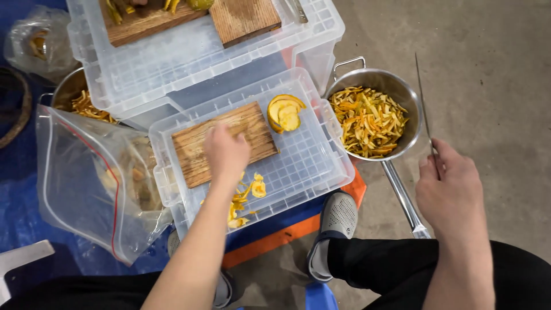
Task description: Slicing citrus peels into thin strips on a wooden cutting board.
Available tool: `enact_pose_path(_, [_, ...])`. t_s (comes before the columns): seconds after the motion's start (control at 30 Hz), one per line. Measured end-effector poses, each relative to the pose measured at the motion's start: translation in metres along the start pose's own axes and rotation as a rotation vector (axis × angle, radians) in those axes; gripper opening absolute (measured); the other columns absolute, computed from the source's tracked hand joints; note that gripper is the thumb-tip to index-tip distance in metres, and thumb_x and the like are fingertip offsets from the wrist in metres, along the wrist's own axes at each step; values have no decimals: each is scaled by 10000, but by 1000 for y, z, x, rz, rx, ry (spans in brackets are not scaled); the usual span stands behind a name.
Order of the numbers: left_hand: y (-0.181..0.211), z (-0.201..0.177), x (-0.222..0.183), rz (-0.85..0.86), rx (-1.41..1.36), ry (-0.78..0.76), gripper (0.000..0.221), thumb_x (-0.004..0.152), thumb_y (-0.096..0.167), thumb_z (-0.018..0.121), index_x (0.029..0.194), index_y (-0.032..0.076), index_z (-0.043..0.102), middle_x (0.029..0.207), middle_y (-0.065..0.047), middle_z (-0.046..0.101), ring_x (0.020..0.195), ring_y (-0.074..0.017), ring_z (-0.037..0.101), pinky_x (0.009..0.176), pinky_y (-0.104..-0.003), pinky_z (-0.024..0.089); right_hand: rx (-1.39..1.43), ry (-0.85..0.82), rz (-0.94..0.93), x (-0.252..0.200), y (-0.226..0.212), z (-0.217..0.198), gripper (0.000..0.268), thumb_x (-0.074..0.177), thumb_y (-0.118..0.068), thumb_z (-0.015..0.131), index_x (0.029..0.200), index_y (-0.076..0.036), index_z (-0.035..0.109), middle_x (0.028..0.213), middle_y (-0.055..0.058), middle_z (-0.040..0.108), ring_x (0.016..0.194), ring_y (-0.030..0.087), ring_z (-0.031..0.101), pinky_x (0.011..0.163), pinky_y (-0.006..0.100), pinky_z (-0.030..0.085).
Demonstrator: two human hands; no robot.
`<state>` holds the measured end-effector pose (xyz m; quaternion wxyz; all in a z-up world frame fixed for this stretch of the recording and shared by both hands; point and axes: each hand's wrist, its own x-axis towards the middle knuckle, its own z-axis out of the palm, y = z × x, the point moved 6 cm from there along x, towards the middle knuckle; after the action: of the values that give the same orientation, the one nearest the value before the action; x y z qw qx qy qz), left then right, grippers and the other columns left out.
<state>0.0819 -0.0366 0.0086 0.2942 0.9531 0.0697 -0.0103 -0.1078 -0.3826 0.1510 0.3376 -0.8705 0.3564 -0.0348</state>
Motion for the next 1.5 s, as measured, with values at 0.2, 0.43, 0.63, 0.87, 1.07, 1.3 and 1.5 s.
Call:
enact_pose_path(0.2, [-14, -9, -33, -213, 28, -218, 320, 962, 302, 695, 1163, 62, 631, 1249, -132, 563, 1220, -320, 543, 1002, -467, 456, -29, -59, -171, -23, -60, -9, 453, 985, -92, 441, 1385, -94, 652, 991, 120, 710, 1084, 303, 546, 949, 439, 416])
enact_pose_path(0.43, [-16, -3, -26, -326, -117, -266, 372, 851, -69, 448, 1165, 64, 598, 1266, -182, 513, 1041, -345, 592, 802, -468, 520, 22, -165, -650, -19, -163, -35, 184, 1113, 9, 502, 983, 13, 631, 714, 43, 443, 630, 158, 341, 560, 329, 276])
enact_pose_path(0.63, [-1, -15, -10, -389, -376, -152, 13, 810, 103, 682, 821, 110, 686, 727, 16, 669, 667, -138, 630, 658, -308, 538, -28, -112, -405, 34, -171, -32, 374, 1070, -128, 500, 1398, -119, 678, 991, 48, 692, 878, 182, 594, 836, 353, 455])
enact_pose_path(0.87, [-11, 24, 5, -165, -154, -124, 154, 886, 129, 626, 1001, 71, 710, 1124, -119, 615, 1124, -309, 558, 971, -432, 458, 202, 81, -471, 104, -119, -36, 273, 1146, -30, 530, 1374, -44, 679, 969, 58, 637, 744, 121, 587, 578, 250, 514])
enact_pose_path(1.07, [20, 6, -8, -216, -77, -234, 188, 748, -68, 447, 664, 99, 466, 825, -92, 489, 867, -258, 469, 683, -450, 380, 328, 59, -544, 102, -133, -33, 318, 1200, -19, 506, 1514, 10, 547, 1157, 121, 675, 880, 139, 628, 691, 237, 583])
enact_pose_path(1.3, [48, -2, -24, -200, -245, -291, 244, 808, -40, 571, 664, 121, 456, 688, -10, 465, 628, -140, 403, 545, -328, 375, 378, 60, -549, 100, -134, -36, 323, 1219, -40, 470, 1538, 11, 459, 1244, 149, 653, 972, 173, 628, 780, 265, 577])
enact_pose_path(1.5, [148, 62, -35, 156, -566, -264, 122, 712, 117, 605, 598, 154, 585, 575, 28, 542, 611, -126, 488, 603, -318, 404, 384, 78, -555, 96, -134, -46, 331, 1222, -40, 456, 1546, 23, 479, 1239, 141, 647, 959, 162, 605, 754, 260, 567])
